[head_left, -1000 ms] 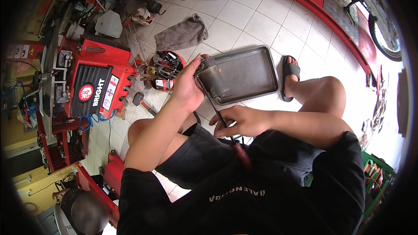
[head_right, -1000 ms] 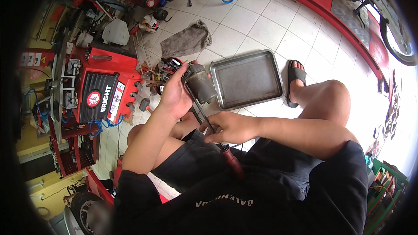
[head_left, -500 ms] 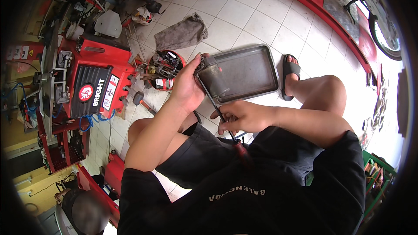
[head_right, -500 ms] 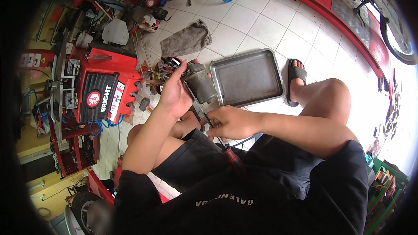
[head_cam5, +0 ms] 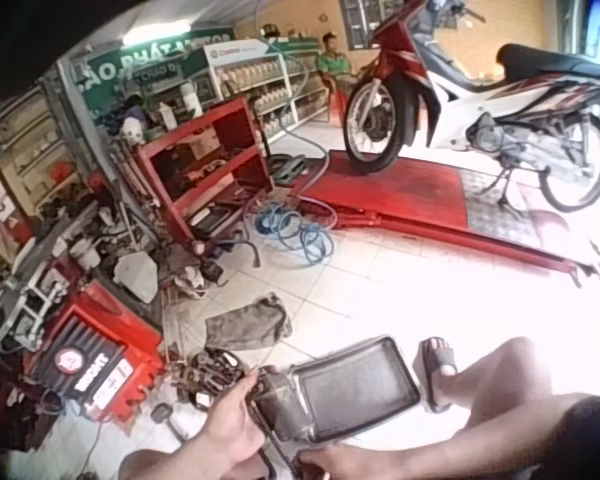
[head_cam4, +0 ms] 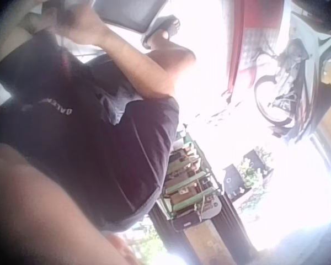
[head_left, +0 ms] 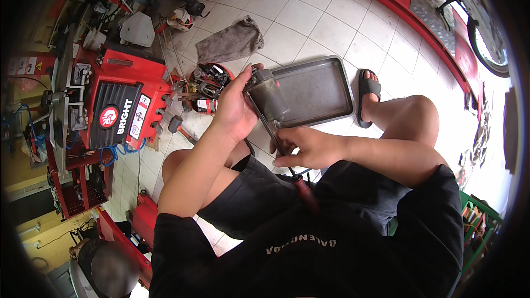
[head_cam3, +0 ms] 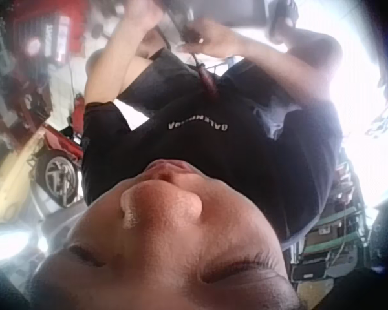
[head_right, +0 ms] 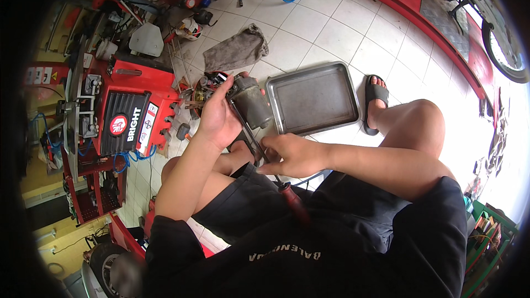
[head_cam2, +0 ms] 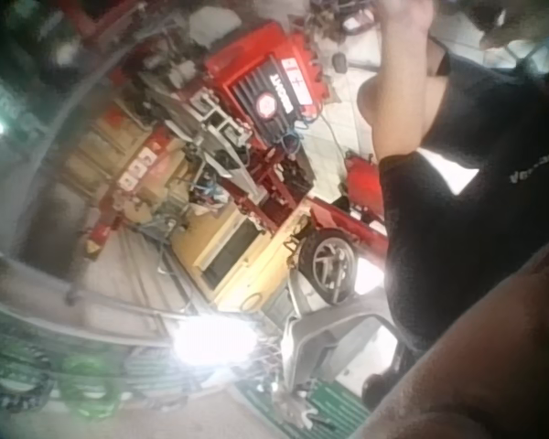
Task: The person sits on a stool in a workshop and uses a screwdriver to disassemble a cylindrical mechanical part. They remove screws and internal components, placing them into a metal tray on the floor.
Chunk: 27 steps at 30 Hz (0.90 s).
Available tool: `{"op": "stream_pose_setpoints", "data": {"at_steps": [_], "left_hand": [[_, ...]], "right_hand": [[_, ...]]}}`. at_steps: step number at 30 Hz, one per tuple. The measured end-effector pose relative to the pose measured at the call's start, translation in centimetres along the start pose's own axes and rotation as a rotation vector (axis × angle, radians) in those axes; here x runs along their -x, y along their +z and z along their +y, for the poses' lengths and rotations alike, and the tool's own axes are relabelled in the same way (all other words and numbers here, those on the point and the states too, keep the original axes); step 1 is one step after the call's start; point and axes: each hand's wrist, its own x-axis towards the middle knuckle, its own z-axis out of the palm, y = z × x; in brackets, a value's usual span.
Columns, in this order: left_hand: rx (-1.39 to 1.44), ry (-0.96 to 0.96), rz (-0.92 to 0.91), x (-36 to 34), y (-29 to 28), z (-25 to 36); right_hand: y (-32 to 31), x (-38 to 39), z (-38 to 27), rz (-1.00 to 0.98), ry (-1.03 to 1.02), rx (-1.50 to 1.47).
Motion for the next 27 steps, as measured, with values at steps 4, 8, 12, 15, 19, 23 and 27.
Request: {"op": "stream_pose_setpoints", "data": {"at_steps": [4,8,12,15,19,23,27], "left_hand": [[-0.037,-0.008,-0.02,0.1,-0.3,-0.4],[-0.06,0.007,-0.025,-0.2,-0.9,-0.2],[-0.052,0.007,-0.007,-0.3,-1.0,-0.1],[-0.017,-0.015,-0.007,0.0,-0.3,-0.3],[-0.031,-0.012,-0.006,0.1,-0.2,-0.3],[-0.017,-0.016,0.0,0.1,-0.3,0.1],[-0.007,-0.035,0.007,0.1,0.0,-0.4]], "right_hand": [[-0.2,0.4,-0.4,-0.115,0.094,-0.376],[-1.0,0.5,-2.0,-0.146,0.236,-0.212],[-0.8,0.6,-3.1,-0.058,0.182,-0.095],[-0.1,0.4,-0.9,-0.026,-0.042,-0.21],[-0.7,0.3,-0.9,-0.106,0.121,-0.376],[-1.2,0.3,-3.1,-0.107,0.326,-0.139],[-0.3,0.3,-1.6,-0.08,0.045,-0.171]]}}
